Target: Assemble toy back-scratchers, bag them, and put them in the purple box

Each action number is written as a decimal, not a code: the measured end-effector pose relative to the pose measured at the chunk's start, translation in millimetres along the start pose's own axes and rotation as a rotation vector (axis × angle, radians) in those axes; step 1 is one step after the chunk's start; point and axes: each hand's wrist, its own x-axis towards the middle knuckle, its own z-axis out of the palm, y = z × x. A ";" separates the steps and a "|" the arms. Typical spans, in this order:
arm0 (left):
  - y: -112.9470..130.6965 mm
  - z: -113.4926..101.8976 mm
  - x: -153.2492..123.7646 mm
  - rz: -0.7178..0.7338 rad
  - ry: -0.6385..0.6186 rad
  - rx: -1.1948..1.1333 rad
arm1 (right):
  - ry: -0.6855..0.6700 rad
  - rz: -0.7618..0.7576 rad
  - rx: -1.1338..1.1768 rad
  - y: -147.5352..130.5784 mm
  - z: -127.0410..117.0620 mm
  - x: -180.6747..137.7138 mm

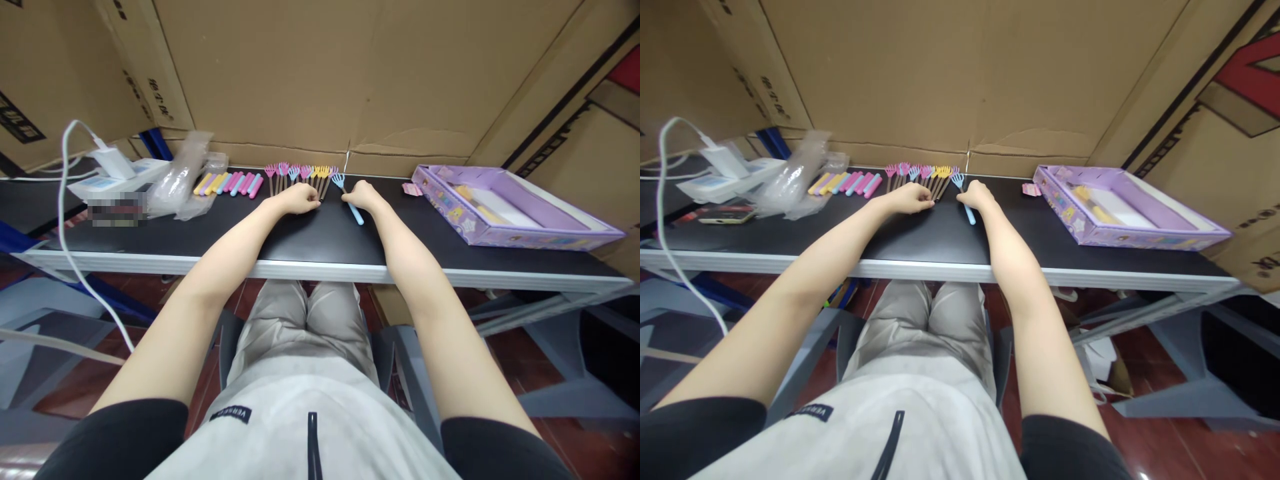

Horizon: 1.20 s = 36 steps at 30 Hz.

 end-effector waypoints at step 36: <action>-28.6 9.9 14.6 0.193 0.285 -0.028 | -0.296 0.110 1.265 -33.3 -5.2 -26.3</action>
